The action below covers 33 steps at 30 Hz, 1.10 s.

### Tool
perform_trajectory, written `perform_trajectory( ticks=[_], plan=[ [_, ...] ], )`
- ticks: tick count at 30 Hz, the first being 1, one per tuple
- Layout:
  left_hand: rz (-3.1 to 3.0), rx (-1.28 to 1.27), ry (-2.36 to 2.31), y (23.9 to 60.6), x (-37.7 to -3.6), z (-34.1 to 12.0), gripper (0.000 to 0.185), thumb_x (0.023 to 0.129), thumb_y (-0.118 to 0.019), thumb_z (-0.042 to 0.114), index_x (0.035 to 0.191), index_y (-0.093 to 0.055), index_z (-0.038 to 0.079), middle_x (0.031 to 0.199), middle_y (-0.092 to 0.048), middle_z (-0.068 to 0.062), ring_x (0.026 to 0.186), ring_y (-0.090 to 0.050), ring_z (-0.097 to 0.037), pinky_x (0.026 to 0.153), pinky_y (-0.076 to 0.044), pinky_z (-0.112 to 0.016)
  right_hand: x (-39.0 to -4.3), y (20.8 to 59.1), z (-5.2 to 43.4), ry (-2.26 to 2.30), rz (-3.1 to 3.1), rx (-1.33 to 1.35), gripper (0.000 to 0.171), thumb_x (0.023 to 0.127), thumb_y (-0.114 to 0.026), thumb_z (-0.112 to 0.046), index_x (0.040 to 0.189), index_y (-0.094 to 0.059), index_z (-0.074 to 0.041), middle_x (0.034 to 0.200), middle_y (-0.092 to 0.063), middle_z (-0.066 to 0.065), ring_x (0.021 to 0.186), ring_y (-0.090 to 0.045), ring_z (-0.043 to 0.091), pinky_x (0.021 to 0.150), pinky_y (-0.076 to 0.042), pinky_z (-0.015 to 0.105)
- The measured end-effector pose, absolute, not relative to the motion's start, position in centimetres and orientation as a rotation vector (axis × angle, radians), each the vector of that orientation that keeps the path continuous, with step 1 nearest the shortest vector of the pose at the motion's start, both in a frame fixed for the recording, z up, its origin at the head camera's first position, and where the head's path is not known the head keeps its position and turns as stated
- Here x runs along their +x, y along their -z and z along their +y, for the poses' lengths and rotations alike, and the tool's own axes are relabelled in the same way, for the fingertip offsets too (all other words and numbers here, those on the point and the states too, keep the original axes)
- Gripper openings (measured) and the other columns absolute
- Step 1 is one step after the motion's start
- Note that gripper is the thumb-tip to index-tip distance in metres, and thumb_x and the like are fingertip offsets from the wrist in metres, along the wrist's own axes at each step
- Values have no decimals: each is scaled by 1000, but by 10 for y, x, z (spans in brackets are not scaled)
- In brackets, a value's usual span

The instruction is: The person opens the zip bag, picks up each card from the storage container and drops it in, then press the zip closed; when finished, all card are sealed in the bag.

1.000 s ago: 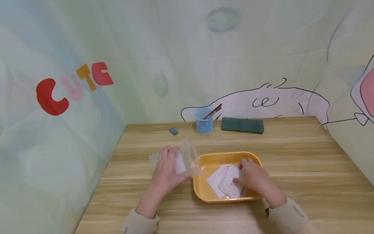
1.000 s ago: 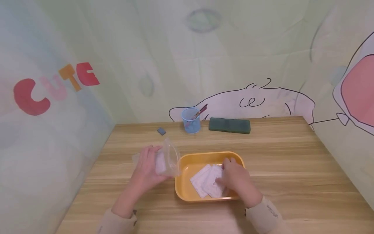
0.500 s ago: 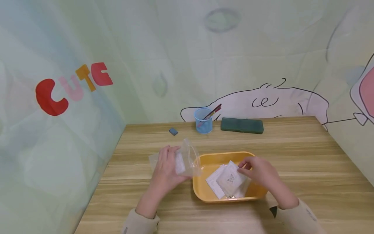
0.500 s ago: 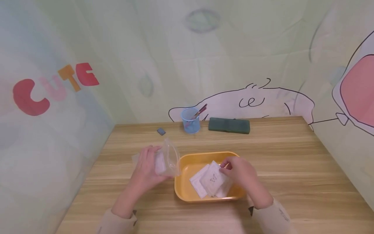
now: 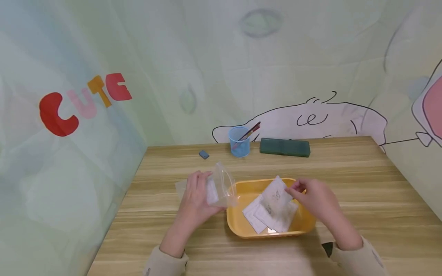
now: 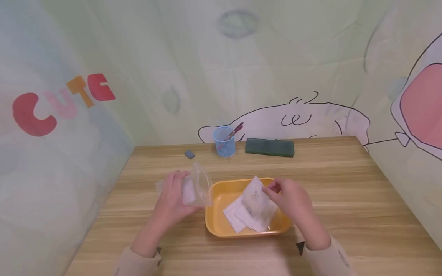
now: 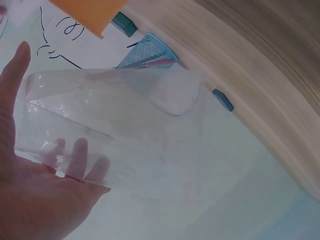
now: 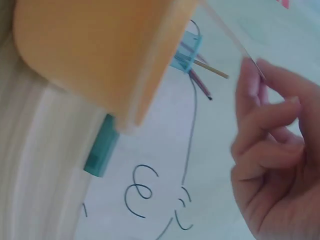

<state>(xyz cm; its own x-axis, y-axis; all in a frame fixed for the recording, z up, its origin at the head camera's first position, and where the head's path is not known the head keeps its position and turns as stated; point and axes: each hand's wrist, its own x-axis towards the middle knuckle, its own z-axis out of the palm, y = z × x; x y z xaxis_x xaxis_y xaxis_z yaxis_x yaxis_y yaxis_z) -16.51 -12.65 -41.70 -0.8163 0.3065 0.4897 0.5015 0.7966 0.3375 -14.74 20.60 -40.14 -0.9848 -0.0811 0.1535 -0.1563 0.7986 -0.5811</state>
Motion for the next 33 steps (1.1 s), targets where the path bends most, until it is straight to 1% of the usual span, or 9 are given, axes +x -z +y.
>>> perform_trajectory(
  ticks=[4,7,11,14,18,21,26,31,33],
  plan=[
    [-2564,-608,635,416,-165,-127,103,50,-93,43,130,-44,0,123,-41,-16,115,-38,-30,98,-42,-44,-142,390,201,-962,-2691,101,25,87,-70,-38,78,-67,-15,67,-61,-7,59,-49,15,50,-40,27],
    [-2554,-608,632,414,-165,-126,103,50,-93,43,130,-44,0,122,-42,-16,115,-39,-30,98,-42,-44,-136,381,196,-1069,-2536,64,22,86,-72,-35,78,-68,-15,70,-64,-6,59,-50,15,48,-41,23],
    [-2528,-622,649,411,-165,-123,103,48,-94,40,129,-45,0,120,-42,-16,113,-39,-30,97,-42,-43,-129,373,185,-1283,-2330,84,14,84,-75,-23,79,-68,-13,70,-64,-3,56,-48,15,45,-38,19],
    [-2522,-631,650,409,-164,-121,103,47,-95,39,129,-46,1,121,-42,-16,113,-39,-29,98,-42,-42,-125,369,174,-1415,-2198,146,9,82,-77,-12,78,-68,-10,69,-63,-1,53,-45,13,44,-35,19],
    [-2535,-626,640,407,-162,-118,104,47,-95,38,130,-44,1,123,-42,-17,117,-38,-30,101,-40,-42,-118,362,158,-1501,-2080,262,10,80,-75,3,77,-67,-4,66,-62,2,49,-41,12,41,-33,20],
    [-2534,-633,647,406,-161,-116,104,47,-95,38,130,-44,1,125,-41,-17,120,-37,-32,103,-37,-42,-113,354,147,-1533,-2041,302,11,79,-73,8,76,-66,0,63,-61,3,48,-41,12,40,-32,19],
    [-2502,-667,642,407,-161,-114,106,46,-95,39,130,-43,1,126,-40,-18,123,-36,-32,106,-34,-40,-111,354,135,-1598,-2040,298,13,79,-73,6,73,-66,-3,59,-57,1,47,-39,11,39,-31,21],
    [-2488,-688,617,405,-160,-111,108,46,-95,42,131,-43,0,127,-41,-18,122,-36,-32,107,-32,-38,-117,368,131,-1640,-2051,355,15,80,-74,5,73,-66,-6,55,-51,1,45,-36,11,37,-28,24],
    [-2490,-689,616,405,-160,-110,108,46,-94,43,131,-43,0,128,-41,-18,123,-35,-32,108,-32,-38,-122,376,130,-1659,-2067,360,13,81,-74,1,74,-67,-8,55,-51,0,45,-37,12,37,-28,24]
  ],
)
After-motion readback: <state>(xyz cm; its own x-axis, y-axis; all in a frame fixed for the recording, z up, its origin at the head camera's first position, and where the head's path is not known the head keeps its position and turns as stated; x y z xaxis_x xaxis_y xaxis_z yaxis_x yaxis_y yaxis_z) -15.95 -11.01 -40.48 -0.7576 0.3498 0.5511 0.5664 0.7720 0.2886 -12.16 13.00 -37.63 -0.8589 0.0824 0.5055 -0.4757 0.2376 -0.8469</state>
